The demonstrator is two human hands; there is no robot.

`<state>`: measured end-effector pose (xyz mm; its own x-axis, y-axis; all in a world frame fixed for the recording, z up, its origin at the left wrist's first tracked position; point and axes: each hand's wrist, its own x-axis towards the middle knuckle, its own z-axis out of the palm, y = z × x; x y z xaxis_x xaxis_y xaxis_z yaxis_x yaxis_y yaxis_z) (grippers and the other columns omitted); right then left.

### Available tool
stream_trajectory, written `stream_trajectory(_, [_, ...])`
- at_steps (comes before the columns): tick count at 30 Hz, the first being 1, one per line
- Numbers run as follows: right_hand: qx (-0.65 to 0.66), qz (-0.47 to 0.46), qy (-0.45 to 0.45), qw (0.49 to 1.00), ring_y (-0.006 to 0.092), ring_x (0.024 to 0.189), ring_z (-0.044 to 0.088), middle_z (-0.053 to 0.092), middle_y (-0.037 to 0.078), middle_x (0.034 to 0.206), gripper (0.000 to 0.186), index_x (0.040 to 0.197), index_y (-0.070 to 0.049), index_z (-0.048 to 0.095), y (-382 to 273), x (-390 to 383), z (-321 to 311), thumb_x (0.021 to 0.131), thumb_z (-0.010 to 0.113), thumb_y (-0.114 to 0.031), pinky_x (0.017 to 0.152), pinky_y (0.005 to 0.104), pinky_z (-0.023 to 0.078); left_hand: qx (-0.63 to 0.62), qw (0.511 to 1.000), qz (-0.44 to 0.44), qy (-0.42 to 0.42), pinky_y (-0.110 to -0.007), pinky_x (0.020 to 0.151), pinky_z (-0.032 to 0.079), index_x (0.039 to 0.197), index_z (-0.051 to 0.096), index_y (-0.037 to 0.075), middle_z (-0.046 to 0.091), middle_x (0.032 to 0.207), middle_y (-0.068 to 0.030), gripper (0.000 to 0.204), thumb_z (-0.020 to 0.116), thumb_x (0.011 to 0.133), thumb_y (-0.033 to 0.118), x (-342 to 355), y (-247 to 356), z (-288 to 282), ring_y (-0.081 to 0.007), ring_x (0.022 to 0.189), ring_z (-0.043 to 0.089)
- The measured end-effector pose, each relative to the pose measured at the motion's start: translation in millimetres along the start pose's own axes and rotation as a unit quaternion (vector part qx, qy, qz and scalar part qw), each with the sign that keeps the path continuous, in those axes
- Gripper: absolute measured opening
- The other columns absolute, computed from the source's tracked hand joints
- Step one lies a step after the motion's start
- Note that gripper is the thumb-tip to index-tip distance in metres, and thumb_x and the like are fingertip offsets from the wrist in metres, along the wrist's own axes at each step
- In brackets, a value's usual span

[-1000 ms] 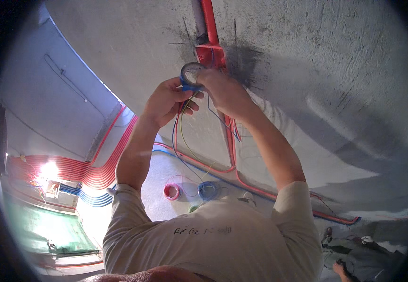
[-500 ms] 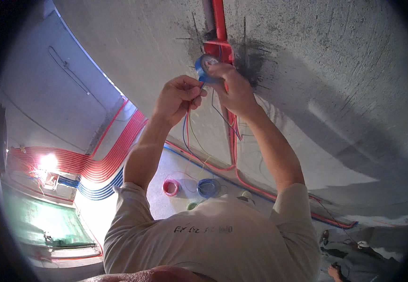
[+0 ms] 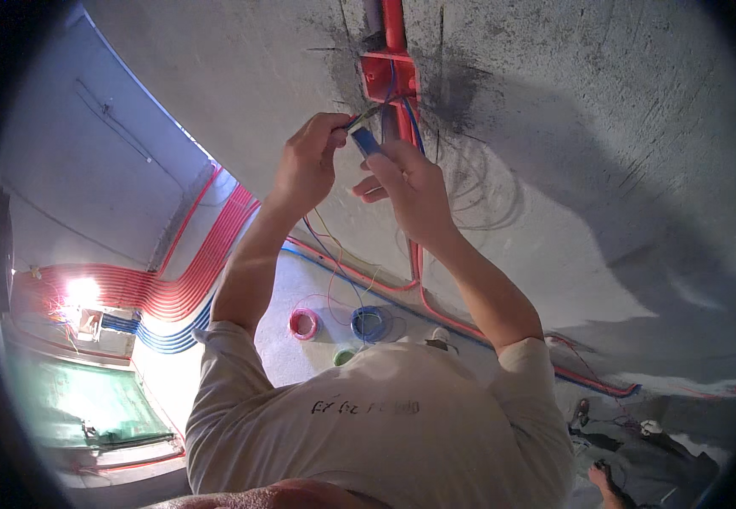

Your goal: The person pulls electrical wires through red conduit pipes mounted on a concrete wall, strips wire ends with a blue tool, and organizes the wires into a junction box. Another person works nearby on similar wiring tasks.

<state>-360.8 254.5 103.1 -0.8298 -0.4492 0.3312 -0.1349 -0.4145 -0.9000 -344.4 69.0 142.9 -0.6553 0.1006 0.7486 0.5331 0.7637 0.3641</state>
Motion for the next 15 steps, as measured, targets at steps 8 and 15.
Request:
stream_trajectory(8, [-0.064, -0.003, 0.026, 0.998, 0.0094, 0.068, 0.062, 0.067, 0.004, 0.090, 0.022, 0.105, -0.001, 0.069, 10.3, 14.6, -1.3, 0.100, 0.063, -0.021, 0.061, 0.0237, 0.049, -0.073, 0.990, -0.118, 0.007, -0.029, 0.071, 0.053, 0.112, 0.063, -0.001, 0.066, 0.086, -0.0099, 0.016, 0.056, 0.098, -0.003, -2.6, 11.9, 9.5, -0.0165, 0.079, 0.065])
stream_trajectory(15, [-0.128, -0.084, 0.062, 0.986, 0.0037, 0.062, 0.051, 0.063, 0.003, 0.097, 0.036, 0.131, -0.003, 0.053, 23.7, 23.3, -7.3, 0.099, 0.067, -0.013, 0.052, 0.0213, 0.041, -0.295, 0.928, -0.229, 0.003, -0.024, 0.070, 0.048, 0.101, 0.069, -0.002, 0.066, 0.083, -0.0015, 0.011, 0.062, 0.093, 0.000, -0.7, 6.3, 9.6, -0.0061, 0.078, 0.058])
